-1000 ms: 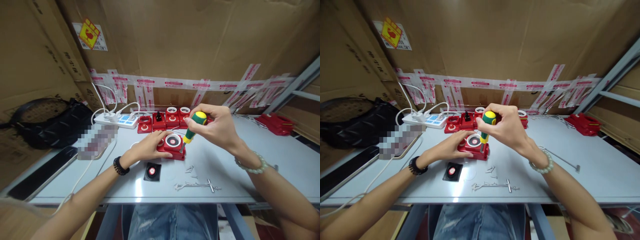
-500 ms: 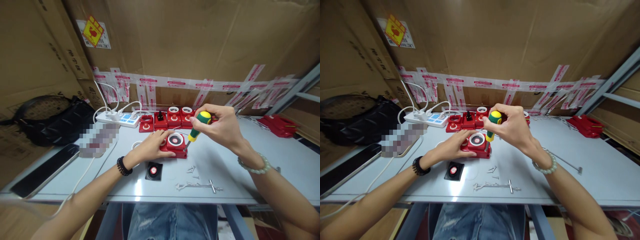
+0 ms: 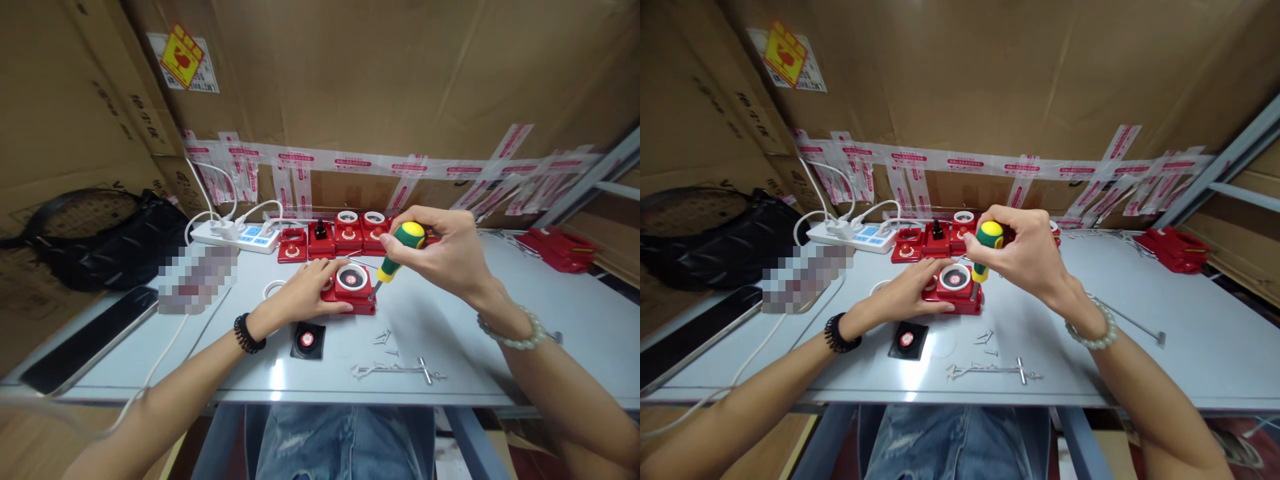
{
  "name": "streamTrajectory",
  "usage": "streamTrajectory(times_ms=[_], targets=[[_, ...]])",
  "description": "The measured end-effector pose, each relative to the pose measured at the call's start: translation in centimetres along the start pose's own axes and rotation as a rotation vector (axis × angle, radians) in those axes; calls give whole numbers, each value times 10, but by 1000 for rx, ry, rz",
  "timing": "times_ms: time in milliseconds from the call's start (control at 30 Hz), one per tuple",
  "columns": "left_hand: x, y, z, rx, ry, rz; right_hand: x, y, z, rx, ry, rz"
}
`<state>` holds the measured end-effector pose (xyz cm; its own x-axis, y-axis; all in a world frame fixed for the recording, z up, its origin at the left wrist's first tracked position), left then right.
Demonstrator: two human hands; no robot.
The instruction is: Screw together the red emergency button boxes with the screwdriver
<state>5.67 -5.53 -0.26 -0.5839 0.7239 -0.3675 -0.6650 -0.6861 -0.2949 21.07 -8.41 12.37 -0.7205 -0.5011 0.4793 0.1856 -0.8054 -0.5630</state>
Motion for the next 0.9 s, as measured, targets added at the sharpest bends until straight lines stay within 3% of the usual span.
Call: streamTrajectory(times_ms=[900], targets=[[0, 1, 0, 1, 6, 3, 1, 1, 4, -27, 18, -7]])
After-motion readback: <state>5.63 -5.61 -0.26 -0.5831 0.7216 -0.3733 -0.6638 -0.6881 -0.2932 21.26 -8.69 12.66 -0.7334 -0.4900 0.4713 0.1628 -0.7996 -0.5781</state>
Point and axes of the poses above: each hand's wrist, its own y-axis away from the middle knuckle, its own z-axis out of the back of the hand, x = y × z, the point moved 7 cm from there along -y, towards the middle knuckle, and after that the axes turned 4 degrees about -z, right-handed, at the moved point
